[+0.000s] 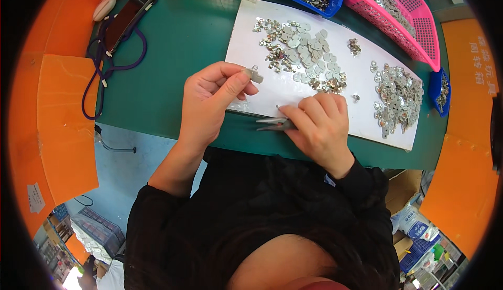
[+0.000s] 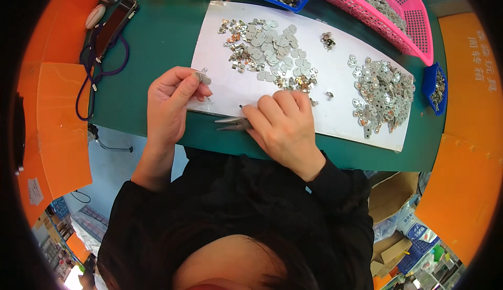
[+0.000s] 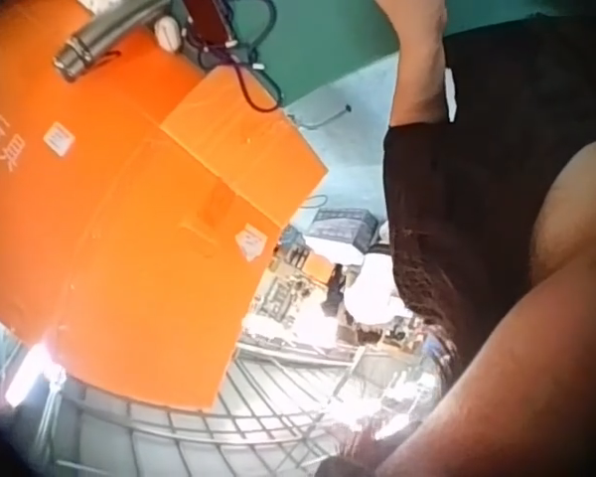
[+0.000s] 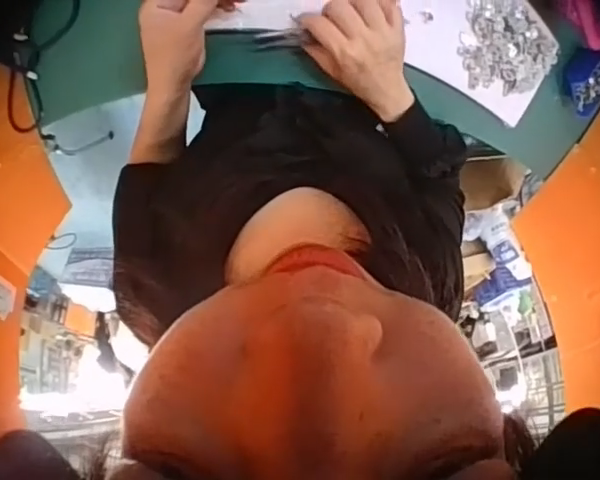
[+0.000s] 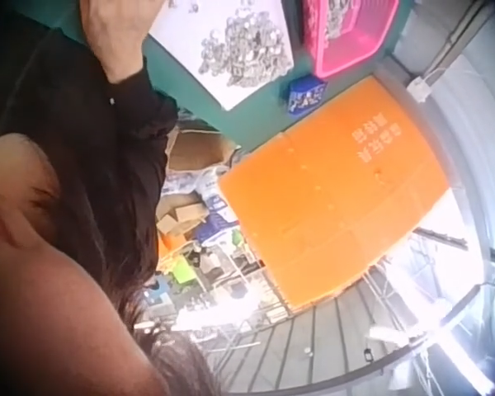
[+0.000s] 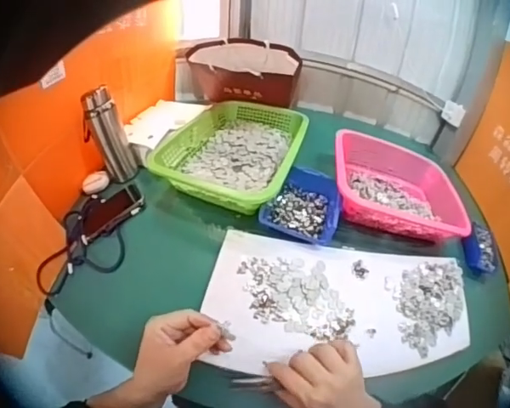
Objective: Manually assemble small metal components using pliers at a workstation.
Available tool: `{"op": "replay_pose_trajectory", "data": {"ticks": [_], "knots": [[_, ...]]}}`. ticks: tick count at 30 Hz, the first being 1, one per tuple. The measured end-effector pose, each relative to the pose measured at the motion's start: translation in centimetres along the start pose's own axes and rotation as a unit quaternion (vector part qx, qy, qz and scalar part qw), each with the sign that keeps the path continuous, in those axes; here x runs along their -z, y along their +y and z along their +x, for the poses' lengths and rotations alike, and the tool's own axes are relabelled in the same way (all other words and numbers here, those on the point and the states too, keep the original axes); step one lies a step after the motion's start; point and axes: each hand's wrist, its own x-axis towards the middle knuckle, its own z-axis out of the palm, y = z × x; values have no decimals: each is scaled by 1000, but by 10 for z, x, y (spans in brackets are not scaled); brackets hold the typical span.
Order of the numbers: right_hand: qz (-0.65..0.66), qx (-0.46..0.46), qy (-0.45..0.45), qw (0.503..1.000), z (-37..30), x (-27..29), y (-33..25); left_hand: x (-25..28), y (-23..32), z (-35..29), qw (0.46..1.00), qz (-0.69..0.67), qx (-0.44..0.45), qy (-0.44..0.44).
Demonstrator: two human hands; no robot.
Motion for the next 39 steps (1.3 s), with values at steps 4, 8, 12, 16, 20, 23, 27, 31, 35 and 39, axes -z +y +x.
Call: {"op": "replay_pose_trajectory", "data": {"ticks": [4, 8, 12, 16, 20, 23, 27, 31, 35, 39], "knots": [[10, 14, 61, 998, -10, -14, -5, -13, 3, 2, 996, -69, 50, -16], [28, 17, 91, 995, -11, -14, -5, -24, 1, 7, 989, -117, 83, -34], [186, -60, 230, 953, -11, 2, 4, -37, 2, 5, 945, -263, 182, -68], [196, -92, 298, 930, 2, 16, 14, -61, 3, -6, 892, -326, 270, -158], [211, -104, 295, 926, -1, 19, 14, -72, 0, -4, 862, -344, 318, -196], [205, -111, 299, 925, -4, 16, 16, -75, -6, -4, 855, -368, 312, -189], [220, -117, 310, 917, -5, 14, 16, -81, -8, -5, 858, -356, 321, -186], [253, -132, 327, 901, -5, 8, 14, -85, -9, -5, 850, -364, 332, -188], [234, -133, 311, 912, -8, 8, 8, -89, -13, -10, 896, -326, 269, -139], [427, -237, 299, 820, -8, 8, -5, -94, -21, -10, 982, -176, 36, -56]]}}
